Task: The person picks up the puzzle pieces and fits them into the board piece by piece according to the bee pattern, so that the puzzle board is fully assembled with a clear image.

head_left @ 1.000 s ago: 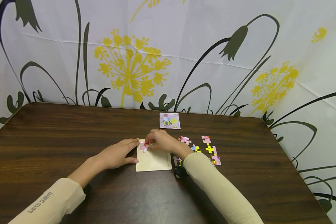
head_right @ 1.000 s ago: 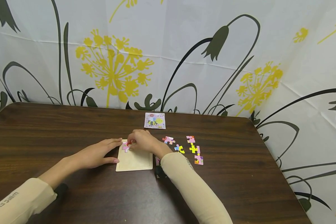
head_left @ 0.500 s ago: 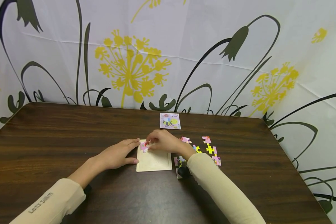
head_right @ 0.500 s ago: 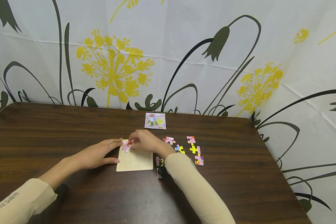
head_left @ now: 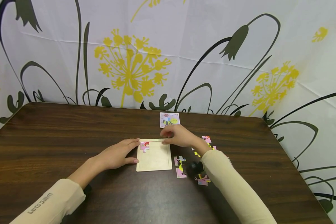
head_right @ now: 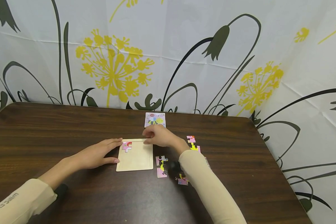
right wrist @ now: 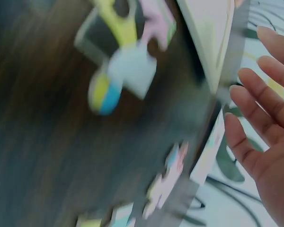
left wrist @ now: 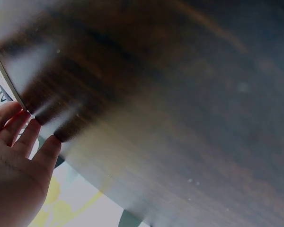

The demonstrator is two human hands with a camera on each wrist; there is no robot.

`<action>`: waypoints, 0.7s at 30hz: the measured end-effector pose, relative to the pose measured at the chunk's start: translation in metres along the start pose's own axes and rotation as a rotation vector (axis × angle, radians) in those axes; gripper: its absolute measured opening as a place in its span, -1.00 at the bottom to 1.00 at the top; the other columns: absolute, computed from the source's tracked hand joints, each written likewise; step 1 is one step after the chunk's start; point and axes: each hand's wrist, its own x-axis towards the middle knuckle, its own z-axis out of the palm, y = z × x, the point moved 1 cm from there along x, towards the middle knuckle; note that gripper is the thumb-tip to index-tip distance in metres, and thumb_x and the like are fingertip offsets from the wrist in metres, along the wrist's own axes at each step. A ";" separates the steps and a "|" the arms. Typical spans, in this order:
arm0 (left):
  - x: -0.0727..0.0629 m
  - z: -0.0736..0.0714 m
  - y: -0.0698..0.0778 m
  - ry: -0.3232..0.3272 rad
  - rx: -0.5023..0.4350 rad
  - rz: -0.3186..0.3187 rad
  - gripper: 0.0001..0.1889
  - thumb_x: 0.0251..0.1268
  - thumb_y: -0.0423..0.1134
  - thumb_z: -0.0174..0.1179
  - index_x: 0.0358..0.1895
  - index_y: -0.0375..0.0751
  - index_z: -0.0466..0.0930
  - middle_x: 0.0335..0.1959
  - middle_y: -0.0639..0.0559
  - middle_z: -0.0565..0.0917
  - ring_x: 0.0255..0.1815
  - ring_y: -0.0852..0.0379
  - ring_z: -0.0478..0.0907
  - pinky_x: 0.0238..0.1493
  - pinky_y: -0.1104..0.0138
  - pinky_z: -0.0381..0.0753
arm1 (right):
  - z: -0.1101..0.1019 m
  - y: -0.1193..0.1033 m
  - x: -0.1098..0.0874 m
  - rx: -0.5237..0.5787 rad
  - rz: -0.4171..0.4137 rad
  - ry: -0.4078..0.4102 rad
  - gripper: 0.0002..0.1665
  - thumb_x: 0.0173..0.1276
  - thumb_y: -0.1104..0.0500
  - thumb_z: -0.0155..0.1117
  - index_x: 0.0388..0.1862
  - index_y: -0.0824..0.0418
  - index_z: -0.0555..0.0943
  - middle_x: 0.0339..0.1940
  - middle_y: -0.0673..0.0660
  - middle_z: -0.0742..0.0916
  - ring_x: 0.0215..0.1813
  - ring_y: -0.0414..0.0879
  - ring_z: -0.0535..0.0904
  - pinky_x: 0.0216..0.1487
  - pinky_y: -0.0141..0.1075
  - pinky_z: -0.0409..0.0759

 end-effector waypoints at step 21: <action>0.001 0.001 -0.001 0.000 -0.001 0.012 -0.30 0.18 -0.03 0.20 0.28 -0.42 0.24 0.30 -0.28 0.25 0.29 -0.23 0.18 0.18 -0.04 0.23 | -0.029 0.060 -0.058 -0.030 0.251 0.034 -0.71 0.13 0.16 0.38 -0.19 0.27 0.62 -0.27 0.09 0.61 -0.22 -0.05 0.46 -0.17 -0.22 0.46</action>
